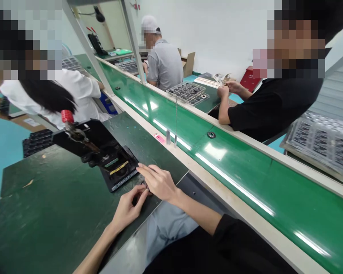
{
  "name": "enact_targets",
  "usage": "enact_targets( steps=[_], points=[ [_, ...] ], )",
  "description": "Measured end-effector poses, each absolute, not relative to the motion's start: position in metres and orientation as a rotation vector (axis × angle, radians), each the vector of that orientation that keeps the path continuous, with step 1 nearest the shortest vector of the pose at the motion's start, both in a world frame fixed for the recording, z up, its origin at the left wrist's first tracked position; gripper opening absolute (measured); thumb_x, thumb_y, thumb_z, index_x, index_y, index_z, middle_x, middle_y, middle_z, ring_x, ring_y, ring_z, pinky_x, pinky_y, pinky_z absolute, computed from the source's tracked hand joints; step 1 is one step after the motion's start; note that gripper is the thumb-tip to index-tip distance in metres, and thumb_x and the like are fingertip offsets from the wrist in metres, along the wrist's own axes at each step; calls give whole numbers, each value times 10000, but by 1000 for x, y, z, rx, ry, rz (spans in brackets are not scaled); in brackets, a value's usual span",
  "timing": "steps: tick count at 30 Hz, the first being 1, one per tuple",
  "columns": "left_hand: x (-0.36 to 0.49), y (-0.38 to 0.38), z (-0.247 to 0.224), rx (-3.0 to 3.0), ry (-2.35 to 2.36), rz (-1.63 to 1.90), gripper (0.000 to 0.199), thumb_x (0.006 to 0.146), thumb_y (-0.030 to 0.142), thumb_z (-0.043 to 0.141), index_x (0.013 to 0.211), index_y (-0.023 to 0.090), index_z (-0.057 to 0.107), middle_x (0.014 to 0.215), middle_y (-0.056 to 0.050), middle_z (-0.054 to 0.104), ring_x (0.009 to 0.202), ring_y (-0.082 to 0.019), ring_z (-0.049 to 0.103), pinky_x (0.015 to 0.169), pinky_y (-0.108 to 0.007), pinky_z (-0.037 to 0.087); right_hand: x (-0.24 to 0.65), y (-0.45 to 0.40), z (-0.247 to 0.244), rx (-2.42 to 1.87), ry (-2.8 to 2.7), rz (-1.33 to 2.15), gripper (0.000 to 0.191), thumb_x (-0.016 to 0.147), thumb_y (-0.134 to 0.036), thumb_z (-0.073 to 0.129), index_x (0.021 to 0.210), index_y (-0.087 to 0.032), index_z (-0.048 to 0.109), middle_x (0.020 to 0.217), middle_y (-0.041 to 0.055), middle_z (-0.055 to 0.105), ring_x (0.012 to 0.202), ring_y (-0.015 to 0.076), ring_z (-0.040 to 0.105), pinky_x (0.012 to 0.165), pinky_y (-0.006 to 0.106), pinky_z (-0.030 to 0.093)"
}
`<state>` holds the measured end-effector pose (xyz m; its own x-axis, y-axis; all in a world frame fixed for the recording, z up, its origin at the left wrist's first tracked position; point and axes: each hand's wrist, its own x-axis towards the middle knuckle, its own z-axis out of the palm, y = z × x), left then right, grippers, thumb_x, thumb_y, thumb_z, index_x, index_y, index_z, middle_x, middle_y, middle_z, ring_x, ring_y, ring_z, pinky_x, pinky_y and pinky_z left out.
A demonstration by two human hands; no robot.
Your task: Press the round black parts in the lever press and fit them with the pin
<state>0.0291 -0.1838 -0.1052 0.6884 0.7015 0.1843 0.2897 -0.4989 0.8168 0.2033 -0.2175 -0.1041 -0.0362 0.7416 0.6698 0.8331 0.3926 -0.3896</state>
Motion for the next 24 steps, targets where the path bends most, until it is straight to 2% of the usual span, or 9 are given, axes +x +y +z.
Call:
enact_targets(
  steps=[5, 7, 9, 11, 14, 16, 18, 21, 24],
  points=[
    [28, -183, -104, 2090, 728, 718, 239, 1027, 321, 498, 863, 208, 631, 717, 5, 711, 612, -133, 669, 619, -228, 526, 200, -228, -90, -1234, -1687, 37, 563, 1005, -68, 408, 1504, -289, 546, 1390, 48, 693, 1204, 188, 682, 1017, 348, 603],
    [28, -183, -104, 2103, 732, 779, 217, 1030, 309, 504, 894, 206, 637, 721, 5, 706, 618, -130, 665, 630, -223, 528, 200, -239, -85, -1197, -1581, 202, 589, 1010, -98, 437, 1561, -307, 462, 1387, 69, 685, 1113, 178, 701, 911, 319, 632],
    [28, -185, -106, 2126, 714, 831, 204, 1036, 296, 501, 928, 202, 647, 748, -5, 713, 654, -133, 678, 666, -228, 543, 200, -249, -85, -1219, -1464, 378, 587, 1004, -178, 531, 1573, -287, 434, 1305, 97, 697, 945, 160, 705, 727, 262, 633],
    [30, -186, -110, 2175, 650, 854, 209, 1042, 284, 494, 943, 197, 656, 773, -22, 724, 689, -141, 689, 688, -238, 552, 202, -257, -88, -1242, -1443, 498, 463, 986, -240, 609, 1448, -254, 582, 1144, 88, 707, 792, 132, 672, 600, 222, 586],
    [32, -187, -114, 2251, 552, 824, 228, 1050, 271, 481, 953, 193, 673, 806, -43, 731, 731, -150, 695, 702, -252, 555, 209, -261, -95, -1210, -1530, 550, 180, 992, -237, 622, 1092, -225, 771, 954, 54, 709, 688, 110, 639, 590, 222, 556],
    [32, -185, -114, 2261, 572, 805, 179, 1037, 281, 519, 1038, 199, 677, 858, -49, 736, 762, -152, 693, 708, -259, 560, 217, -258, -98, -1202, -1505, 577, 172, 1001, -247, 615, 985, -215, 784, 907, 52, 730, 701, 125, 661, 607, 237, 559],
    [30, -181, -114, 2240, 665, 847, 192, 991, 306, 608, 1150, 207, 649, 935, -53, 735, 820, -163, 695, 719, -269, 570, 227, -252, -99, -1251, -1368, 612, 202, 1012, -308, 607, 970, -204, 775, 882, 58, 741, 687, 135, 668, 570, 239, 552],
    [27, -175, -117, 2204, 823, 906, 405, 881, 353, 749, 1227, 216, 589, 1060, -66, 724, 934, -195, 700, 753, -297, 593, 239, -238, -101, -1345, -1124, 632, 297, 1018, -429, 588, 975, -184, 749, 814, 54, 716, 603, 118, 622, 492, 219, 520],
    [24, -170, -124, 2202, 871, 817, 566, 796, 415, 835, 1251, 227, 555, 1153, -81, 713, 1026, -235, 706, 822, -351, 615, 239, -225, -106, -1330, -1108, 714, 356, 974, -517, 634, 992, -176, 732, 864, 67, 716, 618, 117, 619, 497, 219, 539]
  ],
)
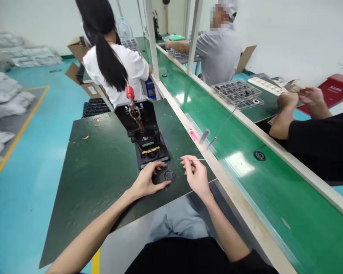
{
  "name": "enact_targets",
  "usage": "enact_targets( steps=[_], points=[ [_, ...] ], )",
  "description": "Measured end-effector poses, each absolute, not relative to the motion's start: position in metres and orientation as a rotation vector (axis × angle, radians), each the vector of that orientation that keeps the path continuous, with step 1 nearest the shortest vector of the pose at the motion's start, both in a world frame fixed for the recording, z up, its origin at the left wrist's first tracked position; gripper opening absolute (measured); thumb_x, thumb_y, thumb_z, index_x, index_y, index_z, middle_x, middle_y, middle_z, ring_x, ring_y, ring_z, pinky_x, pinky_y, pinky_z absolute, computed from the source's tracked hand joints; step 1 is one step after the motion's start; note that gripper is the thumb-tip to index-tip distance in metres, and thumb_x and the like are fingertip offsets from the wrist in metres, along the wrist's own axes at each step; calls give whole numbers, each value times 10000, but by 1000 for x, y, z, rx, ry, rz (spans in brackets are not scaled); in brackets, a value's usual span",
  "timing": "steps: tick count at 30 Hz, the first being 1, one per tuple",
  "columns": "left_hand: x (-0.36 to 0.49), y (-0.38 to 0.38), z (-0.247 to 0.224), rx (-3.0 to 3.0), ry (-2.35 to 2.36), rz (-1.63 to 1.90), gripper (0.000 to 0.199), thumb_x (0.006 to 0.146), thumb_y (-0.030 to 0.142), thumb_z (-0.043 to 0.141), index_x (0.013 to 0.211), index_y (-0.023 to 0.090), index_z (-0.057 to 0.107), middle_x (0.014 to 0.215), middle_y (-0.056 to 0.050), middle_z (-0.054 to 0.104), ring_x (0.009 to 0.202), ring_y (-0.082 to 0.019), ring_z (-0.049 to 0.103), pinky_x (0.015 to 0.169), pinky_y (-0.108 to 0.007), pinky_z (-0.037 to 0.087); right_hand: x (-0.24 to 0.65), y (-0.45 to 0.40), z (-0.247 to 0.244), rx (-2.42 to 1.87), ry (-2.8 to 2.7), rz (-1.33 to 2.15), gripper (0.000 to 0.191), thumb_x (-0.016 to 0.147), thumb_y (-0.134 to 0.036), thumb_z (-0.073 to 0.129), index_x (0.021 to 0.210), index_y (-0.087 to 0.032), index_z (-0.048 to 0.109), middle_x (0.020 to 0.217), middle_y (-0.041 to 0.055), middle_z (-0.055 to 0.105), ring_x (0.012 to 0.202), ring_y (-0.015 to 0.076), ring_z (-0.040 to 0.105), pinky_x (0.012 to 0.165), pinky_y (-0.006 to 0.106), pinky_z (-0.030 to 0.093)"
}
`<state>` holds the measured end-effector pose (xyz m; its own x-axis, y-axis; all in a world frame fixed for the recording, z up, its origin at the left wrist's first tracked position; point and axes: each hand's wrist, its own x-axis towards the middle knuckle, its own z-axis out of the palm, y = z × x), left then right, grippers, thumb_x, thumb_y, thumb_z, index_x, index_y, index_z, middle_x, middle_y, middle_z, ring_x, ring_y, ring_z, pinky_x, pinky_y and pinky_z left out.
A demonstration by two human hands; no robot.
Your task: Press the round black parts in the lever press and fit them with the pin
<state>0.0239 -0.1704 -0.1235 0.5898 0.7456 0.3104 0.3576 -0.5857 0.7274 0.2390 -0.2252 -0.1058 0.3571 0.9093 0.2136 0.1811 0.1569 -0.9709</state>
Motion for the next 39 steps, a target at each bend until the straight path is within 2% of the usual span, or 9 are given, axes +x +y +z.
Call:
enact_targets(
  steps=[4, 10, 17, 27, 33, 39],
  points=[
    [24, -170, -129, 2152, 870, 727, 705, 767, 413, 868, 1333, 242, 485, 1197, -85, 730, 1090, -259, 719, 940, -418, 606, 226, -218, -117, -1250, -1175, 823, 377, 958, -535, 646, 1018, -171, 727, 914, 79, 734, 572, 110, 606, 493, 245, 554],
    [27, -173, -132, 2059, 868, 720, 728, 797, 379, 850, 1384, 254, 438, 1158, -67, 769, 1119, -258, 737, 1009, -430, 582, 222, -221, -125, -1360, -1303, 538, 295, 1002, -429, 596, 933, -185, 746, 843, 79, 753, 700, 166, 718, 589, 258, 573],
    [27, -174, -135, 2027, 858, 739, 733, 806, 378, 841, 1405, 250, 439, 1112, -65, 767, 1099, -256, 744, 997, -414, 587, 221, -221, -125, -1402, -1478, 589, 328, 1001, -440, 590, 780, -200, 630, 748, 50, 723, 574, 132, 661, 500, 217, 505],
    [28, -173, -137, 2019, 863, 724, 814, 790, 372, 852, 1453, 254, 393, 1081, -49, 755, 1085, -255, 739, 999, -416, 584, 221, -220, -127, -1412, -1599, 456, 270, 1031, -375, 537, 833, -206, 606, 747, 43, 714, 586, 135, 676, 529, 217, 503],
    [28, -173, -137, 2002, 864, 703, 809, 801, 380, 843, 1456, 255, 386, 1081, -53, 752, 1074, -253, 738, 992, -420, 585, 221, -220, -128, -1417, -1593, 477, 300, 1037, -407, 521, 821, -211, 593, 750, 48, 713, 579, 140, 664, 519, 229, 492],
    [29, -173, -136, 2011, 873, 702, 788, 794, 375, 848, 1431, 254, 401, 1072, -56, 749, 1065, -257, 737, 976, -423, 591, 220, -222, -128, -1446, -1651, 433, 334, 1057, -435, 478, 832, -221, 601, 803, 64, 725, 651, 156, 681, 576, 247, 517]
  ],
)
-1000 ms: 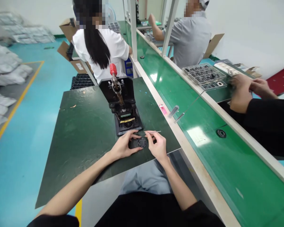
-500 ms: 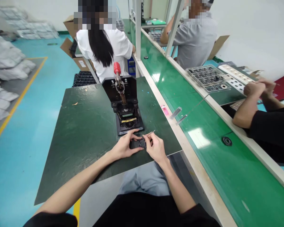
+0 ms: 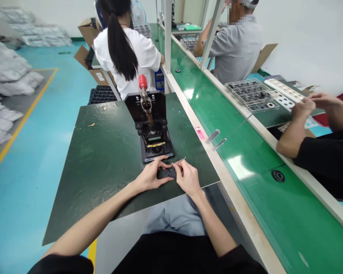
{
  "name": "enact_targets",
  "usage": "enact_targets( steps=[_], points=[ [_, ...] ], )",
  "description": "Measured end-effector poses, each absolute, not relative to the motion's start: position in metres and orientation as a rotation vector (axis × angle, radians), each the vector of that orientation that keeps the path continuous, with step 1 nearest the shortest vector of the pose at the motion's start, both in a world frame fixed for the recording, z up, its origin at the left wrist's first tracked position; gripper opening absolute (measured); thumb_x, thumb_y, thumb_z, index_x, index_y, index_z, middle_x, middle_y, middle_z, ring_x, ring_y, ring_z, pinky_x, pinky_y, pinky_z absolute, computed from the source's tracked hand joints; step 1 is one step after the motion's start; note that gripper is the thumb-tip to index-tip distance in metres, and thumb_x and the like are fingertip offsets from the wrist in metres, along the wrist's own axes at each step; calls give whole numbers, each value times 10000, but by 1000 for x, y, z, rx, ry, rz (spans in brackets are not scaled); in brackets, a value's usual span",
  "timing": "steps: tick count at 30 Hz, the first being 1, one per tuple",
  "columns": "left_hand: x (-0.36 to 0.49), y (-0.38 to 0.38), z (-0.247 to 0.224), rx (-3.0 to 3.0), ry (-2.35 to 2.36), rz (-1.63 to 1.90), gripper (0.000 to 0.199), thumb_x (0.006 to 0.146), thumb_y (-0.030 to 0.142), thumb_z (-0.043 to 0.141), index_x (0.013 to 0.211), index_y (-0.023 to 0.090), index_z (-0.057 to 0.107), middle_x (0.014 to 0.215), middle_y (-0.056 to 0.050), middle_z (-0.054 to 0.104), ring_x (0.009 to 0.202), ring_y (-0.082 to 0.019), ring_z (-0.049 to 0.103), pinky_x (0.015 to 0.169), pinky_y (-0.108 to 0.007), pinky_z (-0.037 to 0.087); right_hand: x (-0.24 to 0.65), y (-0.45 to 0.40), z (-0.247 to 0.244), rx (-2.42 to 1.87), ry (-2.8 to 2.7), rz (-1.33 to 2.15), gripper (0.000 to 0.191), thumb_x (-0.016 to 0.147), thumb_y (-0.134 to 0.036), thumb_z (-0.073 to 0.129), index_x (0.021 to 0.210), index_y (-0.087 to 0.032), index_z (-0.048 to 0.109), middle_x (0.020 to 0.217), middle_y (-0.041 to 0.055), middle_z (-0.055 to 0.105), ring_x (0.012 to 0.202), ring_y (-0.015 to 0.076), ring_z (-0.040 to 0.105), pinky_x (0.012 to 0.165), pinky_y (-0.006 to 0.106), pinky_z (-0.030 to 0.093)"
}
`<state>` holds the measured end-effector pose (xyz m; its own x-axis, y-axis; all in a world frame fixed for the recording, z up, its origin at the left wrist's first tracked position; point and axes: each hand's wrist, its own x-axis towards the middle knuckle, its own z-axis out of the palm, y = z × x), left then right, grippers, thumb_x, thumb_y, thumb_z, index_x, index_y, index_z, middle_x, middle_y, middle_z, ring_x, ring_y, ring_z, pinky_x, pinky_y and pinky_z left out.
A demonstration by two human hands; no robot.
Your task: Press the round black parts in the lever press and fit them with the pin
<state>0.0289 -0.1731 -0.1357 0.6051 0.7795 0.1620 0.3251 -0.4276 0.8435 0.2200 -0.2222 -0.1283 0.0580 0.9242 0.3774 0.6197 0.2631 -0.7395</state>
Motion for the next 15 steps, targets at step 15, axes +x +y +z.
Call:
enact_targets(
  steps=[15],
  points=[
    [32, -175, -133, 1950, 917, 686, 670, 761, 317, 828, 1300, 240, 439, 964, -17, 746, 886, -209, 742, 820, -344, 608, 217, -221, -132, -1392, -1883, 203, 253, 1068, -273, 445, 840, -223, 544, 761, 51, 674, 693, 183, 664, 641, 279, 477]
  ],
)
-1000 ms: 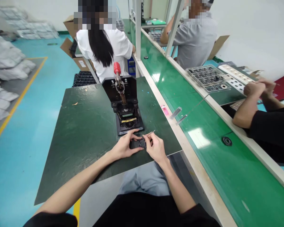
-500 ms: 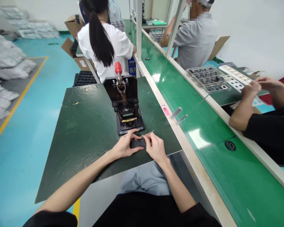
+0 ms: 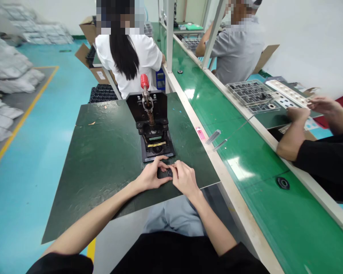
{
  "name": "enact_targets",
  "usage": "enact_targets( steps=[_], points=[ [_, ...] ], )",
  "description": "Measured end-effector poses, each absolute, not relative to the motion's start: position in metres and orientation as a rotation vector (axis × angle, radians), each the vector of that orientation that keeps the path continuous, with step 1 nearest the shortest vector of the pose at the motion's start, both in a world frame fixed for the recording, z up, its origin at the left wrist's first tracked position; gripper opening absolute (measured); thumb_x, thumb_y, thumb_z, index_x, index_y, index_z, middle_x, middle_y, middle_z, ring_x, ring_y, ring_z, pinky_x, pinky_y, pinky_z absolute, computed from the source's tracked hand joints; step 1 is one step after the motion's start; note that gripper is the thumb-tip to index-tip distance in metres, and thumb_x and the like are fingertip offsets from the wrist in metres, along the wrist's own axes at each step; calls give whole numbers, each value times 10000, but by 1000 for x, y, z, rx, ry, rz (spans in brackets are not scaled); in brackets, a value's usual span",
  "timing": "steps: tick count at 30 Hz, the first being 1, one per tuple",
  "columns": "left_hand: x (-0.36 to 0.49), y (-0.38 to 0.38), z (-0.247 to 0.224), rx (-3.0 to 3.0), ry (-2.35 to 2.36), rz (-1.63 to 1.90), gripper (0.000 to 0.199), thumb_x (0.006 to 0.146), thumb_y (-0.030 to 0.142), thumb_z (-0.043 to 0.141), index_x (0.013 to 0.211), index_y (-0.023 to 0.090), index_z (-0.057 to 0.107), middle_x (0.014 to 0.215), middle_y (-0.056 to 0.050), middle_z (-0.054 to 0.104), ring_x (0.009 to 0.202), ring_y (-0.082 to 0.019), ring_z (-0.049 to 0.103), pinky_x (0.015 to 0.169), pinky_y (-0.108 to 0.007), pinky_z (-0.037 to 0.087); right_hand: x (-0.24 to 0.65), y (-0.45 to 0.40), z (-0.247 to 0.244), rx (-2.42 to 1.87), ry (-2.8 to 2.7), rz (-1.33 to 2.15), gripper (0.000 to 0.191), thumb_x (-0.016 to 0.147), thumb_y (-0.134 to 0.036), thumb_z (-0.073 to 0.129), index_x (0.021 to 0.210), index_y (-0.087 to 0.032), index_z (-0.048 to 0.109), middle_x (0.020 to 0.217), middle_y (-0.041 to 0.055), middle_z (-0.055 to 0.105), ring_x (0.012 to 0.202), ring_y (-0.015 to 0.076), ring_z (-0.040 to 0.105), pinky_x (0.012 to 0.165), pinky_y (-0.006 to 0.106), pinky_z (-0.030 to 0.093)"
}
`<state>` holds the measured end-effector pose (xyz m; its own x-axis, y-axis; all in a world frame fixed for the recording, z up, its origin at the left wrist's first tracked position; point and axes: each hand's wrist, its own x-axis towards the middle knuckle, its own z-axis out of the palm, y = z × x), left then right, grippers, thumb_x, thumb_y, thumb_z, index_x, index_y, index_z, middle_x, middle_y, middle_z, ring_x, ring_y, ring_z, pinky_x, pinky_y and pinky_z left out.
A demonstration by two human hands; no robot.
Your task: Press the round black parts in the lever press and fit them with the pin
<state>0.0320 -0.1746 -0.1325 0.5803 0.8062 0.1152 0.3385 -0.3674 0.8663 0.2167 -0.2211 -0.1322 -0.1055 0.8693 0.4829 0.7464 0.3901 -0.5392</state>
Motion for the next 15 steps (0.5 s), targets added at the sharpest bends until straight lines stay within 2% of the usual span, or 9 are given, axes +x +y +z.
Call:
enact_targets(
  steps=[5, 9, 12, 15],
  points=[
    [34, -173, -134, 1926, 940, 699, 613, 733, 336, 855, 1196, 241, 465, 981, -29, 757, 866, -212, 747, 799, -344, 601, 216, -218, -133, -1388, -1799, 359, 274, 1050, -339, 476, 807, -230, 539, 737, 47, 663, 669, 178, 658, 630, 277, 496],
    [36, -172, -136, 1890, 943, 698, 605, 716, 373, 887, 1133, 239, 471, 1007, -50, 776, 830, -202, 738, 786, -347, 601, 223, -214, -130, -1397, -1370, 512, 344, 1034, -489, 522, 811, -228, 536, 646, -8, 591, 540, 129, 582, 519, 235, 476],
    [36, -171, -138, 1882, 949, 701, 619, 713, 392, 898, 1142, 239, 479, 1022, -49, 783, 828, -193, 729, 802, -352, 601, 240, -218, -130, -1421, -1053, 395, 347, 1019, -529, 541, 879, -213, 568, 642, -22, 578, 533, 121, 565, 509, 233, 486],
    [35, -171, -136, 1893, 946, 711, 641, 718, 397, 896, 1188, 238, 491, 1025, -38, 782, 823, -179, 716, 800, -344, 599, 258, -229, -136, -1471, -1158, 244, 292, 1031, -455, 537, 980, -190, 651, 757, 36, 685, 614, 143, 631, 597, 278, 547]
  ],
)
